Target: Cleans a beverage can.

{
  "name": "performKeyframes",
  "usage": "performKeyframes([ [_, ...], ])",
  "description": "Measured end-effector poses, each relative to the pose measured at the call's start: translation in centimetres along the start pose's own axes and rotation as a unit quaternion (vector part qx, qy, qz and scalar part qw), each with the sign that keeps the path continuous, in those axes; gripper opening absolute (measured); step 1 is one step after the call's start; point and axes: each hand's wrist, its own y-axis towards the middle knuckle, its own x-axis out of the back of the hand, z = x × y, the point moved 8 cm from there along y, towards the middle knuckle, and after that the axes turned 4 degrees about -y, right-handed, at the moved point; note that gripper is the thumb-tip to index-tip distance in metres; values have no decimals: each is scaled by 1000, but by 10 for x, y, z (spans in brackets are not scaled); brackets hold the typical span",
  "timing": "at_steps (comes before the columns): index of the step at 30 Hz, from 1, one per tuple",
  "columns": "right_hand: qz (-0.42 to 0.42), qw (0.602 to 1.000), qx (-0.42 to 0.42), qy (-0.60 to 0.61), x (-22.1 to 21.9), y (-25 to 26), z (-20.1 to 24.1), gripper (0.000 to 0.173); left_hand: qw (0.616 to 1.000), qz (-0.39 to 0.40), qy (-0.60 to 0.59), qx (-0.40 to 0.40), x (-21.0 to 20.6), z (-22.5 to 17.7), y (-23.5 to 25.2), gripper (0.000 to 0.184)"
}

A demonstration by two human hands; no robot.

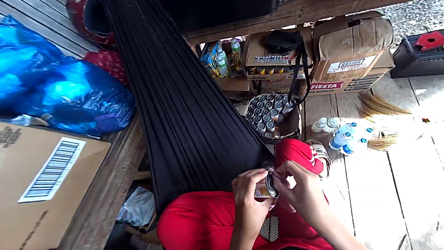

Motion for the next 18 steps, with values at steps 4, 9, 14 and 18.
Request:
performKeyframes([
  [4, 6, 999, 45, 17, 11, 8, 0, 10, 1000, 7, -10, 10, -16, -3, 6, 42],
  [9, 21, 994, 108, 15, 36, 32, -26, 11, 999, -24, -44, 18, -56, -12, 21, 45],
  [14, 21, 998, 37, -54, 70, 58, -84, 13, 998, -64, -24, 2, -109, -32, 45, 40],
  [18, 20, 996, 39, -74, 109, 80, -104, 12, 996, -65, -54, 4, -146, -52, 67, 41],
])
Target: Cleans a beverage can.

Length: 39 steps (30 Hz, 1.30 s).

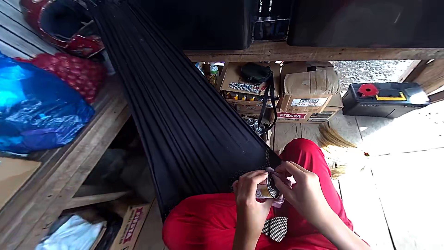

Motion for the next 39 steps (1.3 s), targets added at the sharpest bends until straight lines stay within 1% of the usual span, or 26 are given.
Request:
performKeyframes([
  [4, 11, 999, 48, 24, 22, 16, 3, 12, 999, 5, -33, -1, -19, -11, 10, 44],
  [6, 11, 996, 70, 48, 23, 17, 8, 12, 999, 2, -46, -1, -15, -11, 12, 46],
  [9, -13, 994, 84, 68, 11, 10, 14, 12, 999, -4, -36, -3, -1, -6, 8, 44],
  [13, -31, 997, 28, 67, -22, -7, 23, 15, 1000, -11, 0, -16, 32, 10, -6, 41],
  [15, -24, 997, -18, 64, -42, -21, 32, 18, 999, -13, 24, -25, 54, 18, -15, 37],
  [17, -1, 992, -62, 106, -63, -32, 44, 16, 999, -15, 38, -29, 77, 26, -26, 35],
  [21, 97, 949, -162, 253, -110, -52, 67, 8, 993, -23, 94, -62, 125, 36, -41, 26],
  [24, 111, 918, -217, 314, -135, -72, 87, 7, 988, -15, 126, -88, 151, 37, -47, 22],
  [26, 121, 881, -261, 375, -147, -85, 98, 7, 985, -9, 142, -97, 163, 39, -49, 21],
  [28, 139, 833, -302, 442, -158, -96, 105, 7, 983, -6, 151, -104, 170, 40, -51, 20],
  [29, 145, 818, -316, 459, -160, -100, 107, 7, 982, -5, 154, -107, 170, 41, -51, 19],
  [30, 142, 815, -319, 463, -159, -101, 106, 7, 982, -4, 156, -110, 168, 41, -51, 18],
  [31, 133, 828, -309, 448, -156, -100, 103, 7, 981, -3, 156, -112, 165, 41, -51, 18],
  [32, 118, 854, -286, 418, -151, -95, 98, 6, 982, -3, 152, -112, 160, 41, -50, 17],
  [33, 98, 883, -253, 382, -144, -88, 91, 5, 983, -6, 146, -109, 153, 40, -50, 18],
  [35, 61, 933, -156, 319, -128, -70, 76, 7, 987, -20, 129, -99, 138, 41, -46, 19],
  [37, 39, 961, -35, 273, -111, -51, 64, 12, 991, -29, 101, -79, 120, 39, -41, 22],
  [39, 37, 969, 71, 234, -92, -33, 54, 15, 995, -33, 70, -65, 101, 34, -33, 26],
])
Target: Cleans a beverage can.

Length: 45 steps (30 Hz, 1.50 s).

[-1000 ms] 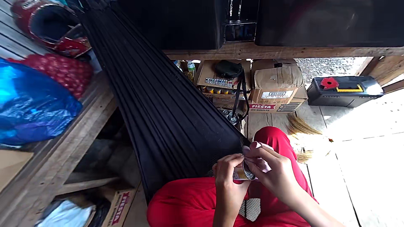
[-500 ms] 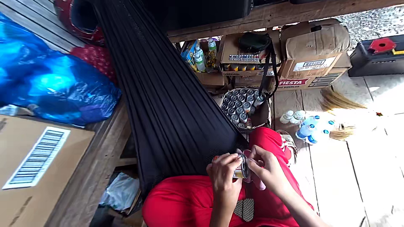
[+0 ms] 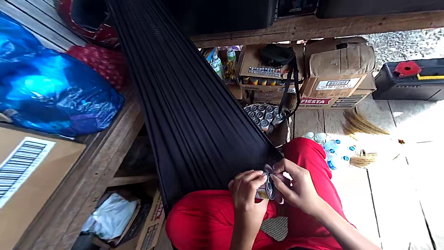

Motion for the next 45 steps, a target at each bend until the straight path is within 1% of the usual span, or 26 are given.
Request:
performKeyframes([
  [3, 37, 993, 95, -51, 38, 21, -2, 18, 999, -2, -47, 22, -33, -13, 12, 31],
  [6, 34, 981, 168, -93, 71, 32, 2, 14, 994, -9, -95, 47, -66, -26, 21, 39],
  [8, 21, 974, 198, -104, 90, 36, 3, 12, 991, -16, -121, 55, -84, -36, 26, 42],
  [11, 2, 973, 195, -125, 110, 38, 1, 12, 989, -26, -137, 56, -99, -48, 33, 43],
  [13, -23, 979, 151, -135, 114, 36, -5, 12, 990, -40, -127, 52, -101, -49, 35, 39],
  [15, -54, 989, 78, -111, 112, 28, -15, 12, 992, -48, -108, 43, -97, -49, 35, 35],
  [17, -82, 995, -2, -56, 101, 17, -23, 12, 994, -43, -97, 39, -89, -45, 31, 34],
  [19, -91, 995, -45, -12, 84, 5, -27, 14, 994, -25, -98, 45, -78, -37, 23, 36],
  [20, -84, 996, -38, -1, 75, 2, -26, 15, 993, -13, -102, 51, -71, -31, 19, 38],
  [22, -49, 999, 3, 4, 55, 0, -20, 17, 992, 14, -112, 64, -53, -18, 10, 42],
  [24, -17, 999, 47, -13, 32, 2, -4, 17, 990, 43, -113, 74, -31, -8, 1, 46],
  [27, -11, 993, 112, -33, -5, 0, 29, 16, 985, 73, -126, 94, 7, 6, -9, 54],
  [29, -13, 990, 137, -31, -27, -1, 48, 17, 980, 93, -141, 106, 33, 12, -13, 56],
  [31, -18, 990, 135, -42, -44, -3, 59, 18, 979, 100, -139, 111, 55, 17, -15, 55],
  [34, -51, 994, 84, -56, -61, -12, 61, 18, 985, 97, -99, 105, 77, 23, -15, 52],
  [36, -63, 996, 49, -46, -65, -18, 55, 17, 988, 92, -77, 102, 81, 25, -13, 49],
  [38, -54, 997, 37, -33, -62, -21, 49, 16, 986, 97, -85, 104, 75, 26, -15, 50],
  [42, -1, 998, 56, -32, -39, -13, 37, 21, 971, 139, -148, 130, 42, 22, -18, 59],
  [45, 21, 994, 94, -44, -17, 2, 30, 21, 958, 137, -199, 157, 13, 17, -14, 64],
])
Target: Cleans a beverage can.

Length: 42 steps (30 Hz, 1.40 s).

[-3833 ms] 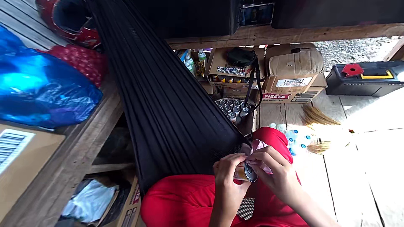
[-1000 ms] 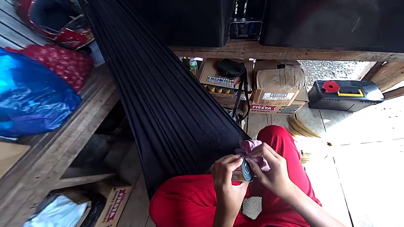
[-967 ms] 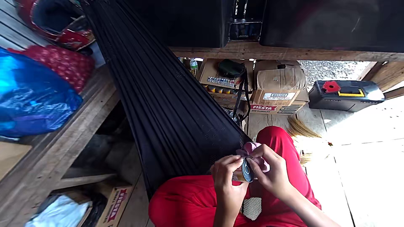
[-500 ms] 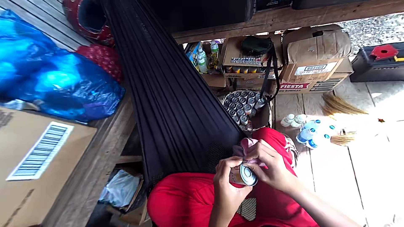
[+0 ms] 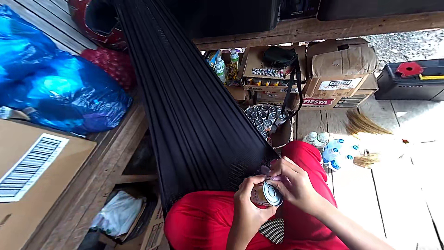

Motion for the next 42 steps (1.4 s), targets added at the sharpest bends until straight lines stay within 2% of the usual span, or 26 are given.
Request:
performKeyframes([
  [2, 6, 1000, 16, -2, 17, 7, -11, 21, 1000, -19, -14, -1, -18, 0, 10, 64],
  [8, 18, 996, -42, -73, 80, 14, -56, 20, 990, -124, 31, -61, -73, -13, 45, 56],
  [11, 35, 994, -19, -99, 104, 19, -62, 17, 990, -126, 10, -60, -99, -17, 55, 56],
  [15, 70, 991, 44, -107, 114, 32, -58, 22, 993, -89, -64, -51, -117, -19, 61, 63],
  [18, 74, 996, 46, -11, 105, 38, -53, 27, 993, -74, -75, -59, -107, -22, 56, 62],
  [21, 16, 975, -73, 208, 91, 39, -65, 21, 990, -47, -110, -76, -93, -29, 44, 64],
  [23, -48, 947, -146, 282, 83, 31, -74, 12, 985, -29, -154, -67, -82, -31, 34, 68],
  [25, -85, 932, -214, 280, 69, 16, -80, 6, 984, -27, -165, -55, -62, -27, 22, 69],
  [29, -92, 900, -327, 272, 21, -25, -77, 4, 990, -35, -135, -34, -9, -16, 1, 66],
  [34, -134, 811, -430, 374, -39, -54, -47, 9, 994, -38, -102, -18, 44, -17, -15, 65],
  [36, -131, 803, -418, 404, -49, -49, -32, 10, 996, -40, -84, -14, 57, -17, -20, 65],
  [37, -126, 812, -391, 415, -50, -45, -24, 11, 996, -41, -75, -12, 62, -16, -21, 65],
  [39, -105, 863, -291, 399, -39, -32, -2, 15, 997, -43, -66, -10, 65, -14, -23, 65],
  [42, -61, 945, -123, 297, -14, -15, 32, 11, 997, -51, -51, -19, 54, -11, -20, 62],
])
